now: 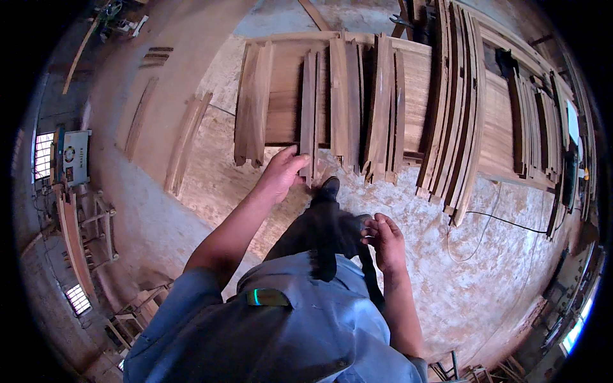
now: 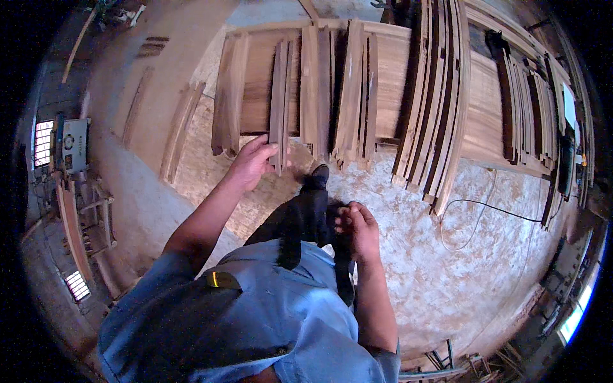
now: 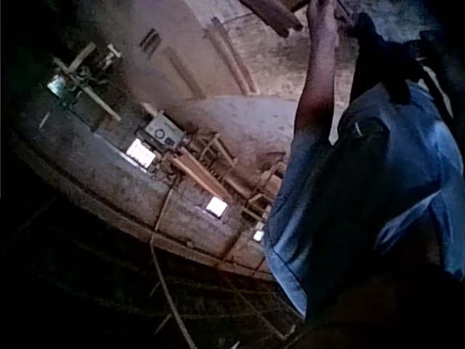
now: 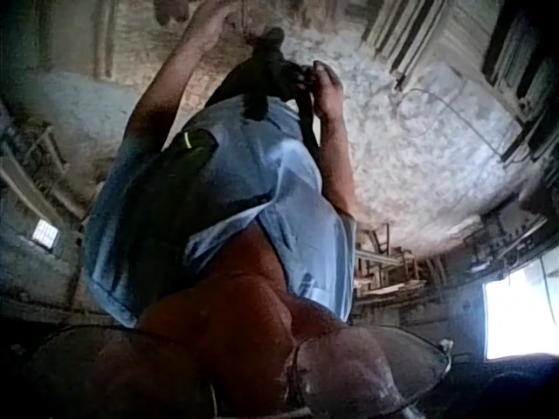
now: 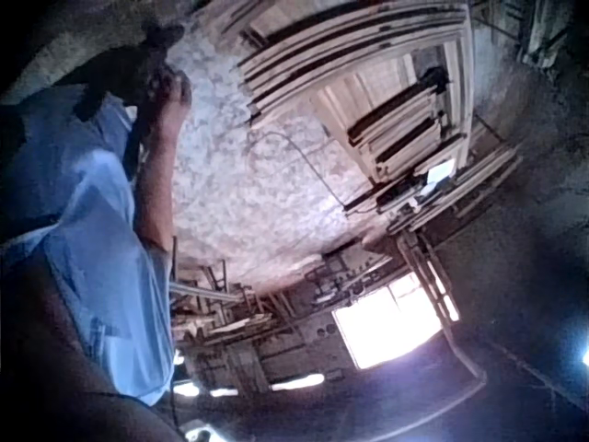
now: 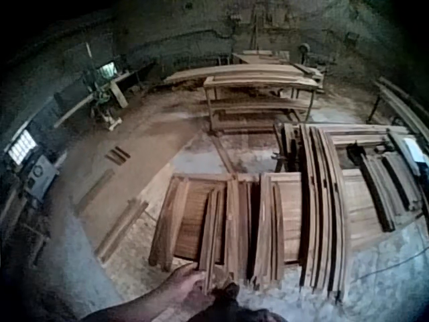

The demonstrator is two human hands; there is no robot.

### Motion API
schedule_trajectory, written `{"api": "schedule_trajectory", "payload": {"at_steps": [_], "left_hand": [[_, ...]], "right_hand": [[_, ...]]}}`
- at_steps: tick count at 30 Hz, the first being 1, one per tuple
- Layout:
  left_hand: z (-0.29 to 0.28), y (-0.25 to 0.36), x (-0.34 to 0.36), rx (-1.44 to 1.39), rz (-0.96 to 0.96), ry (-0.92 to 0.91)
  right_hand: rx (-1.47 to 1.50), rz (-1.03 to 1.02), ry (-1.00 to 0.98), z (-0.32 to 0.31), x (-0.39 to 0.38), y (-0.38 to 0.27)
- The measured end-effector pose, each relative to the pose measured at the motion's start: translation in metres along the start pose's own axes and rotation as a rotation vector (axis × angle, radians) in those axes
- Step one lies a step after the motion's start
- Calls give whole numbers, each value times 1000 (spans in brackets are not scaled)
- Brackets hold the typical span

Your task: The person operates a band saw to cut thin wooden strips, then walks to a nearby table to inspect and sort the cut pieces. They return to the saw and continue cutting additional strips, stacking the finished pieces on the machine table.

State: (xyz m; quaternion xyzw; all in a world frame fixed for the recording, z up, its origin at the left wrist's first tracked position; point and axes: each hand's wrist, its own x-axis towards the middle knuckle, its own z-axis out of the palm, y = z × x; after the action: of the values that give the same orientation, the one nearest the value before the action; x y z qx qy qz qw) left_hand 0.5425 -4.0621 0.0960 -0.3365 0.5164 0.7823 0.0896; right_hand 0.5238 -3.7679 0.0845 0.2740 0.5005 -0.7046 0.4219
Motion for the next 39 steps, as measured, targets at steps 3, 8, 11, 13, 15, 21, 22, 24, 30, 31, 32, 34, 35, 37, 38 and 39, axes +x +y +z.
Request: {"api": "schedule_trajectory", "payload": {"at_steps": [3, 8, 11, 13, 15, 21, 22, 24, 30, 31, 32, 34, 35, 37, 38, 39], "left_hand": [[-6, -3, 0, -82, -27, 35], [10, -10, 2, -30, 182, 310], [26, 0, 9, 115, 293, 480], [26, 17, 8, 209, 226, 417], [18, 11, 16, 176, 261, 375], [28, 16, 10, 133, 144, 355], [26, 10, 10, 137, 146, 356], [23, 3, 10, 164, 160, 343], [23, -1, 12, 149, 199, 319], [24, 0, 13, 132, 192, 314], [25, 1, 14, 115, 185, 309], [18, -4, 15, 107, 206, 284], [15, -5, 16, 103, 216, 271], [14, -5, 14, 111, 198, 289], [14, -5, 13, 113, 188, 299], [15, -6, 14, 101, 194, 298]], "right_hand": [[2, -18, -7, 0, 1, -2], [-129, -158, 30, 7, 7, -13], [-374, -345, 140, 22, 14, -20], [-516, -508, 188, 29, 22, -21], [-649, -598, 267, 37, 29, -23], [-580, -592, 342, 48, 31, -37], [-607, -655, 381, 51, 29, -39], [-722, -817, 394, 45, 45, -35], [-639, -652, 275, 59, 75, -71], [-586, -678, 276, 55, 84, -70], [-465, -647, 280, 51, 89, -67], [-231, -578, 274, 43, 95, -62], [-89, -473, 201, 36, 93, -61], [145, -293, 55, 37, 75, -63], [260, -199, -18, 39, 63, -65], [289, -215, -35, 44, 51, -66]]}}
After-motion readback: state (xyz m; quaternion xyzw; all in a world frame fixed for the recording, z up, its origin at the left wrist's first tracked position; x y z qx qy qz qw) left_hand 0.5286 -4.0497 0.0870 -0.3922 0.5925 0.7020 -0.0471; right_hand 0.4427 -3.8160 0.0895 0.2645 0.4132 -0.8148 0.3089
